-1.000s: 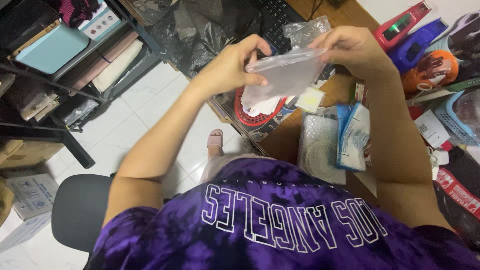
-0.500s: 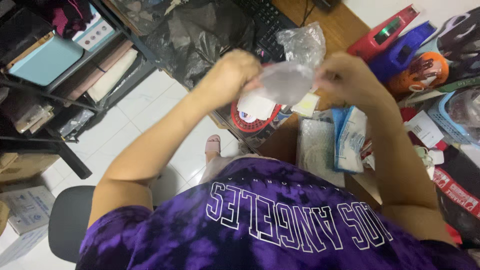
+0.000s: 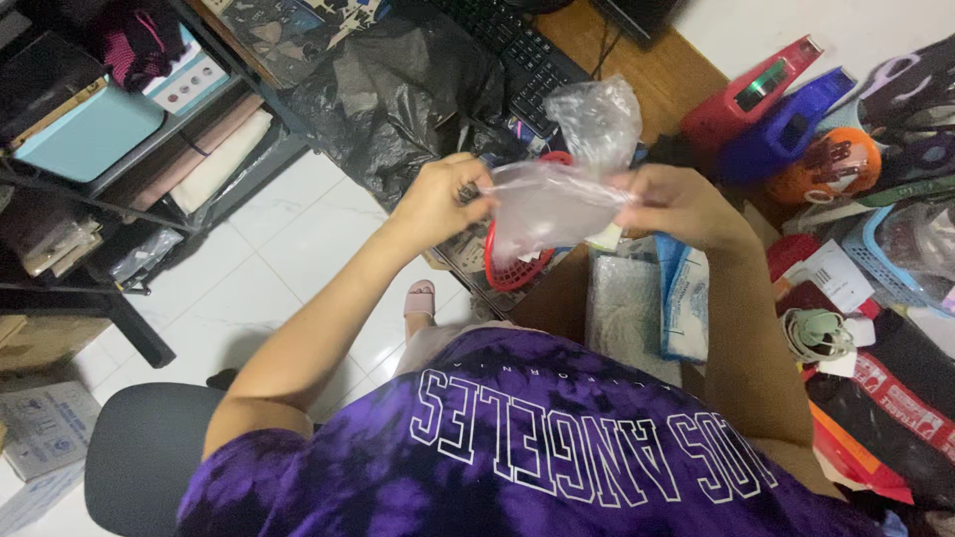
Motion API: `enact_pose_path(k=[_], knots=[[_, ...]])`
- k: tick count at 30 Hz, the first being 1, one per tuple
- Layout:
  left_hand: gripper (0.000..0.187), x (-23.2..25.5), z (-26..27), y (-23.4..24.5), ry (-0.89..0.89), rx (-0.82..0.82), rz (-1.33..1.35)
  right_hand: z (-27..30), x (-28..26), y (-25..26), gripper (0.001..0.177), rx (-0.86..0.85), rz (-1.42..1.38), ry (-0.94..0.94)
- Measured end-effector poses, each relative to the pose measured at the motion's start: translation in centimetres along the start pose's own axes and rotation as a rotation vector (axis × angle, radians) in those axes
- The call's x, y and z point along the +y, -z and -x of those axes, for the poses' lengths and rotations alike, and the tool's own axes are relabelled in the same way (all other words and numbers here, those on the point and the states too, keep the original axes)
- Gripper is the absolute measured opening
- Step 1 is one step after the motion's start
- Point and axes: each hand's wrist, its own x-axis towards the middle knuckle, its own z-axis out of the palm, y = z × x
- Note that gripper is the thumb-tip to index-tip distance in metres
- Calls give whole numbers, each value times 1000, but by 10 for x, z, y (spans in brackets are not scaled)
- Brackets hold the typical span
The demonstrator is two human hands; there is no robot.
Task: The person sorts various small items including papers, plastic bags, and a boxed item by hand on a cluttered desk, placing some into a red basket and others to the side.
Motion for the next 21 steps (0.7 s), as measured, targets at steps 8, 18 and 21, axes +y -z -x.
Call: enact_pose_path(k=[8, 18, 21], knots=[[13, 8, 20, -4, 286, -27, 276, -2, 58, 24, 12, -53, -130, -30], [20, -18, 19, -19, 394, 263, 81, -150, 214, 70, 122, 547, 713, 498], [17, -19, 16, -25, 489, 334, 165, -166, 224, 65, 80, 325, 455, 109]])
